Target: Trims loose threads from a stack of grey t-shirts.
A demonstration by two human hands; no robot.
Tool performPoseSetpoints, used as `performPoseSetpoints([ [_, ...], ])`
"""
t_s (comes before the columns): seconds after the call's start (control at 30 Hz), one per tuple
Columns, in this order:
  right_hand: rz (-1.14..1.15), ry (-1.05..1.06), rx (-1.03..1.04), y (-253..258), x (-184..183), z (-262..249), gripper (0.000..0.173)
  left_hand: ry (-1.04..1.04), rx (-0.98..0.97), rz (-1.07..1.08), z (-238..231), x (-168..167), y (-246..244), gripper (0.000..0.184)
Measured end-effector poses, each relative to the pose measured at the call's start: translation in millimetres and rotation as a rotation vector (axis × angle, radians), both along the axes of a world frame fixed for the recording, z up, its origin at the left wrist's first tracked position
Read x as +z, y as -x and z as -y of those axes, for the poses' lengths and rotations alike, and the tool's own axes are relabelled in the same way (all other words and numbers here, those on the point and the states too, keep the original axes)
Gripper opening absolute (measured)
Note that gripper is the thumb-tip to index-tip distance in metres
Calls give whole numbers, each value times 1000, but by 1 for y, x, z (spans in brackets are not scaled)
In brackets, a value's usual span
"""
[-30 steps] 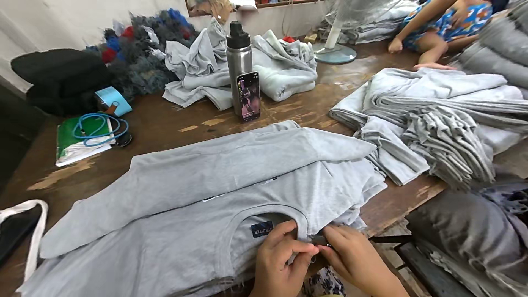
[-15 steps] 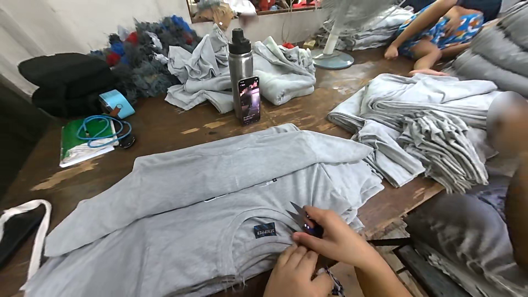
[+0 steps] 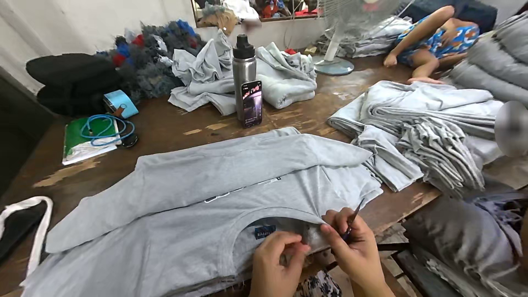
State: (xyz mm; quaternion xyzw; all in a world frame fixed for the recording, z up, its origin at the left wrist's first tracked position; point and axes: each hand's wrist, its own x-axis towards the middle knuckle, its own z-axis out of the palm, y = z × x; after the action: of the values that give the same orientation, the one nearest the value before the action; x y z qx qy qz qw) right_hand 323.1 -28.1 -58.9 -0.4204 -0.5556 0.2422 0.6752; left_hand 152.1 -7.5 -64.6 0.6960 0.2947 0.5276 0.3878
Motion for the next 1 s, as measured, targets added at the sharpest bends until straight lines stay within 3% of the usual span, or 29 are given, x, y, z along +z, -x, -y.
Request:
performPoseSetpoints([
  [0.07, -69, 11, 48, 11, -2, 2, 13, 36, 19, 14, 1, 1, -5, 29],
  [0.27, -233, 17, 113, 9, -9, 1, 15, -40, -11, 62, 4, 0, -3, 8],
  [0.47, -167, 16, 97, 0, -9, 4, 14, -170, 48, -147, 9, 8, 5, 5],
  [0.53, -52, 50, 90, -6, -7, 8, 12, -115, 17, -188, 8, 9, 5, 4],
  [0.6, 126, 98, 102, -16, -10, 15, 14, 21, -56, -92, 8, 5, 3, 4],
  [0.77, 596, 145, 103, -37, -16, 31, 40, 279, -168, 192, 12, 11, 3, 8],
  [1.0, 830, 152, -141, -19, -20, 38, 43, 97, -157, 155, 11, 7, 4, 11],
])
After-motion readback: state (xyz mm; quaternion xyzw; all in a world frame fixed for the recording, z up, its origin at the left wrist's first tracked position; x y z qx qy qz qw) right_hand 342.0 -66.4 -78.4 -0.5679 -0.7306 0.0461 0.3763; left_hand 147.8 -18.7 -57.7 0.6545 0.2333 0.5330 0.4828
